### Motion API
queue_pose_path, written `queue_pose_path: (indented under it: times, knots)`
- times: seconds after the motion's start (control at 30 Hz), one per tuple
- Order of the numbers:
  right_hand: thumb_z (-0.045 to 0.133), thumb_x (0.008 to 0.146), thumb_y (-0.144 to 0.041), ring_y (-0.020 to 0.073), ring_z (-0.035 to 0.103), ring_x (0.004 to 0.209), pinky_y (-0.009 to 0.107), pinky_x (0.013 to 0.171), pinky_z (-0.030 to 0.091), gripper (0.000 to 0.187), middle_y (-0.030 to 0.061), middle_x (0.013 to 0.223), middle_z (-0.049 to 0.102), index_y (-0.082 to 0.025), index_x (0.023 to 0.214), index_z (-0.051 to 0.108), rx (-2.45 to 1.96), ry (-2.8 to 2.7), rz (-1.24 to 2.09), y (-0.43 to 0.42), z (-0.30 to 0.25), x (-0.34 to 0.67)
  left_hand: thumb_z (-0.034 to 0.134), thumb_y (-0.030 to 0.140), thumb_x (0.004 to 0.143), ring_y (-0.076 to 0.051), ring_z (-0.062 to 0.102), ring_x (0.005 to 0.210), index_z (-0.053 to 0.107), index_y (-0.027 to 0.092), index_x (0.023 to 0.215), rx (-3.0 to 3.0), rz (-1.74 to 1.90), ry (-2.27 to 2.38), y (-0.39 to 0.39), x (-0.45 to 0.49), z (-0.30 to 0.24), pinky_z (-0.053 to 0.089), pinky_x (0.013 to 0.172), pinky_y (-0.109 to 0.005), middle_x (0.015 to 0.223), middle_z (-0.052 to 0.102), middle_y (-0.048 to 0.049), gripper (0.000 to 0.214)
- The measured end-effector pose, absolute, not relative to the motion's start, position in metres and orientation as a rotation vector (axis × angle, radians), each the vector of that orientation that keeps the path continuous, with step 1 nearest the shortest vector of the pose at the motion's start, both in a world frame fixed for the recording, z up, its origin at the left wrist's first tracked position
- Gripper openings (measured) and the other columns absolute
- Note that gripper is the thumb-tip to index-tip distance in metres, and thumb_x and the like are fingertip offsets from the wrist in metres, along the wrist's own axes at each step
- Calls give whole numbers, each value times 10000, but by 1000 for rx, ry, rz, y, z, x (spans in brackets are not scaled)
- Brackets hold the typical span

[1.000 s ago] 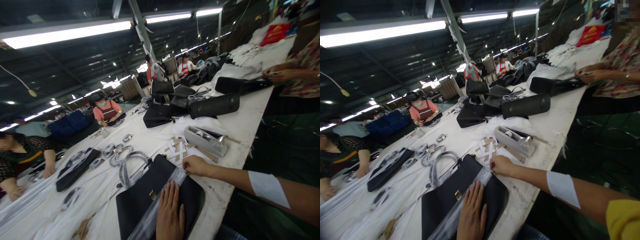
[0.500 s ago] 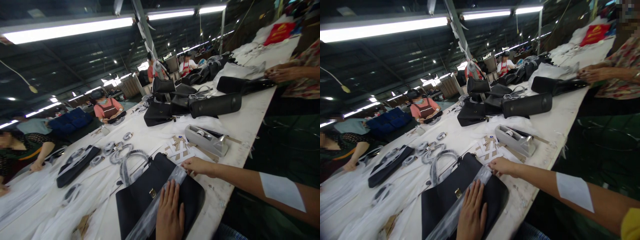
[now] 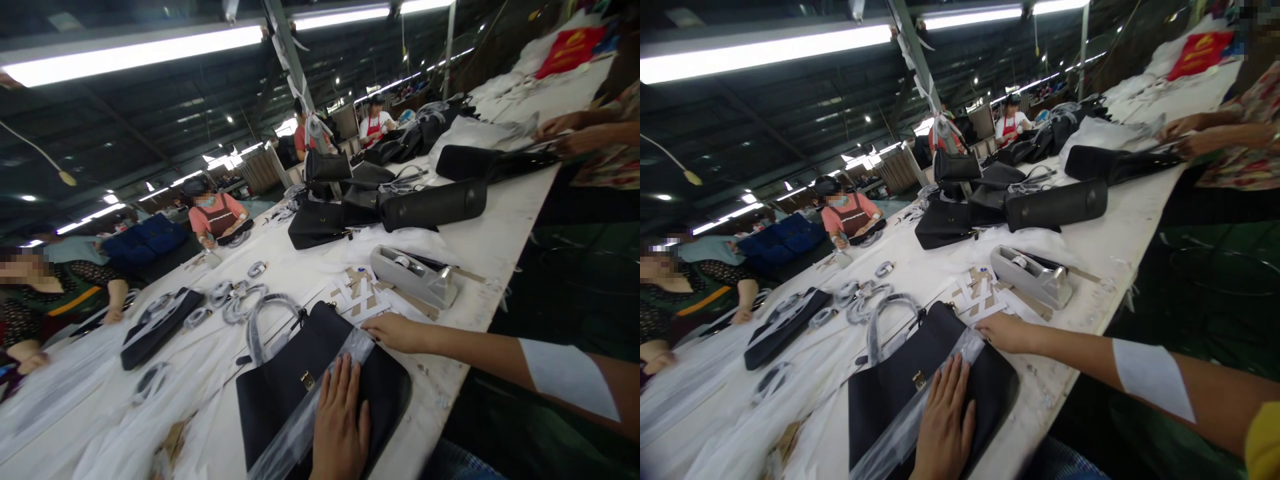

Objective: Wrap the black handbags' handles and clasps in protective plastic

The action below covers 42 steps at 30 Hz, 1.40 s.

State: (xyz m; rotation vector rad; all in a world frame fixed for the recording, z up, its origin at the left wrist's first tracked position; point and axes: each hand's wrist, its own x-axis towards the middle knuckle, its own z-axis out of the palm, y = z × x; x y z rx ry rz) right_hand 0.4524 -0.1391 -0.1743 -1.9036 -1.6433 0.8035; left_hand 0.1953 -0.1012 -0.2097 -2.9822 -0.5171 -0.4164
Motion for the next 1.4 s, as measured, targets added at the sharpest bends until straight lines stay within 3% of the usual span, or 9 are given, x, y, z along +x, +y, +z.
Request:
queue_pose_path:
  times: [0.2,0.43,0.5,0.6,0.7,0.83,0.97,1.27,1.4]
  knots:
    - [566,790,-84,318,532,1220,448,1034,402,375,142,1322,600,-199,1108,727,-1976,-1809,493,-176,-181,458,441,174,940,-257,251,1474,177,192,1553,-2970,-431,-523,-101,195,-212,386,1146,-476,1614,225,-65,668]
    - [512,924,-319,327,432,1325,521,1133,296,284,99,1359,587,-204,1084,716,-2124,-1416,-133,-209,-134,557,449,211,952,-242,271,1469,202,191,1548,-2908,-477,-511,-99,196,-215,368,1149,-439,1606,254,-60,645]
    - [613,846,-379,366,315,1406,545,1167,221,232,94,1416,542,-202,903,752,-2175,-1140,11,-210,-129,588,450,226,955,-236,280,1466,208,191,1546,-2895,-492,-506,-99,196,-215,370,1145,-429,1604,262,-60,640]
    - [641,781,-526,387,489,1280,533,1106,341,351,123,1256,662,-207,687,755,-2170,-935,338,-208,-135,615,456,250,955,-234,292,1462,218,187,1544,-2861,-491,-486,-98,196,-215,389,1127,-422,1600,272,-60,639]
    - [615,735,-647,357,631,1094,496,974,481,474,126,1137,721,-206,753,786,-2094,-822,537,-207,-142,619,463,259,954,-233,292,1461,229,177,1541,-2837,-500,-477,-98,196,-215,392,1122,-421,1596,283,-61,637]
    - [705,652,-594,345,599,1170,431,967,505,450,122,1336,617,-193,839,789,-1931,-700,607,-214,-128,611,467,269,955,-232,292,1461,241,168,1538,-2825,-528,-471,-98,197,-215,391,1119,-417,1593,292,-63,634]
    - [679,741,-550,299,519,1281,362,1002,484,439,107,1398,568,-224,1023,764,-1799,-666,605,-237,-98,604,464,265,958,-236,299,1458,256,170,1533,-2843,-557,-459,-98,197,-215,386,1121,-411,1586,313,-57,619]
    - [783,602,-576,307,673,1015,366,816,550,476,130,999,749,-205,899,751,-1892,-416,731,-282,-153,604,475,294,945,-234,316,1451,269,177,1529,-2774,-556,-438,-96,196,-218,423,1087,-406,1584,311,-51,630]
    - [714,670,-560,317,668,1036,374,796,522,455,138,960,755,-186,927,740,-1975,-433,618,-273,-173,600,456,287,964,-241,292,1461,227,188,1541,-2853,-522,-495,-98,196,-215,407,1111,-432,1596,278,-48,629]
